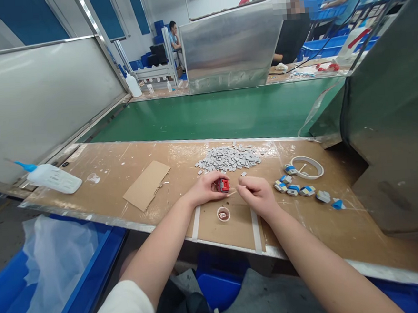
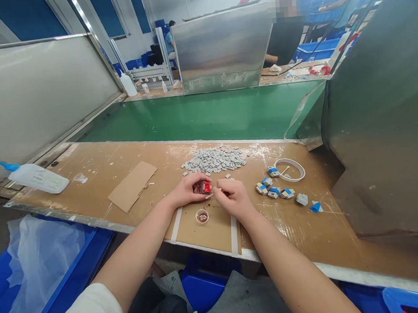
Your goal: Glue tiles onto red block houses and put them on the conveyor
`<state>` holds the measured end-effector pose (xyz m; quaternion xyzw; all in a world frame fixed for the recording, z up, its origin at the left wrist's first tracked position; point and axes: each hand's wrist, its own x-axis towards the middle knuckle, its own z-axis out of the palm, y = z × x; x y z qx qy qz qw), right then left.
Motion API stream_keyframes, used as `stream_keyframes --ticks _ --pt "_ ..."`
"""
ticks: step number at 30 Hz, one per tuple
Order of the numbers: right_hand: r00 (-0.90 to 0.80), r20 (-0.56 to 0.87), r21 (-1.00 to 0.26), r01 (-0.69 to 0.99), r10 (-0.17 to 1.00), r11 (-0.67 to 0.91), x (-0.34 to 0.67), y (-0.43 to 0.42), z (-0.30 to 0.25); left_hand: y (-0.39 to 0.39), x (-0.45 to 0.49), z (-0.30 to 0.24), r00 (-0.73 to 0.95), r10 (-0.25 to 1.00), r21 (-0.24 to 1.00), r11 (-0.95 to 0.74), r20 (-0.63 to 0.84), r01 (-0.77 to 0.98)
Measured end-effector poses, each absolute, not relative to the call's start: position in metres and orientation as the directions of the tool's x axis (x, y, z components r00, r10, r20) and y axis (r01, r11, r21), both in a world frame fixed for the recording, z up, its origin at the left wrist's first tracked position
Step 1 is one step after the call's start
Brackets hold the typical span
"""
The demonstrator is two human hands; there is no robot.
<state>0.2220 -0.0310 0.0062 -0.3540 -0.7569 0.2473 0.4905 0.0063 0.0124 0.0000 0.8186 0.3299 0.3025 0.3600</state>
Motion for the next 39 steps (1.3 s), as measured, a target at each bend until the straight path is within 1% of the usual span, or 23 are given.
stream_keyframes --ticks 2,3,5,11,17,30,39 --pt "-0.111 0.566 -0.745 0.356 0.817 0.564 0.2225 -0.0285 0.0067 0.0126 0.0063 -0.0001 0.603 0.756 0.79 -0.521 0.253 0.322" --pt "-0.065 0.557 -0.755 0.377 0.828 0.537 0.2222 -0.0274 0.0063 0.0126 0.0064 -0.0002 0.605 0.756 0.79 -0.522 0.252 0.323" --pt "-0.04 0.537 -0.764 0.401 0.843 0.506 0.2209 -0.0256 0.0047 0.0127 0.0065 -0.0005 0.607 0.753 0.787 -0.526 0.255 0.323" --pt "-0.072 0.512 -0.763 0.42 0.856 0.492 0.2177 -0.0235 0.0006 0.0136 0.0068 -0.0013 0.614 0.738 0.771 -0.554 0.28 0.313" --pt "-0.091 0.489 -0.762 0.44 0.868 0.475 0.216 -0.0235 0.0019 0.0126 0.0074 0.0005 0.611 0.745 0.761 -0.552 0.266 0.341" --pt "-0.053 0.512 -0.744 0.472 0.857 0.473 0.2172 -0.0241 0.0007 0.0118 0.0077 0.002 0.617 0.739 0.761 -0.557 0.27 0.333" --pt "-0.144 0.496 -0.72 0.483 0.856 0.498 0.2172 -0.0248 -0.0015 0.0116 0.0078 0.0029 0.616 0.748 0.768 -0.538 0.246 0.347"
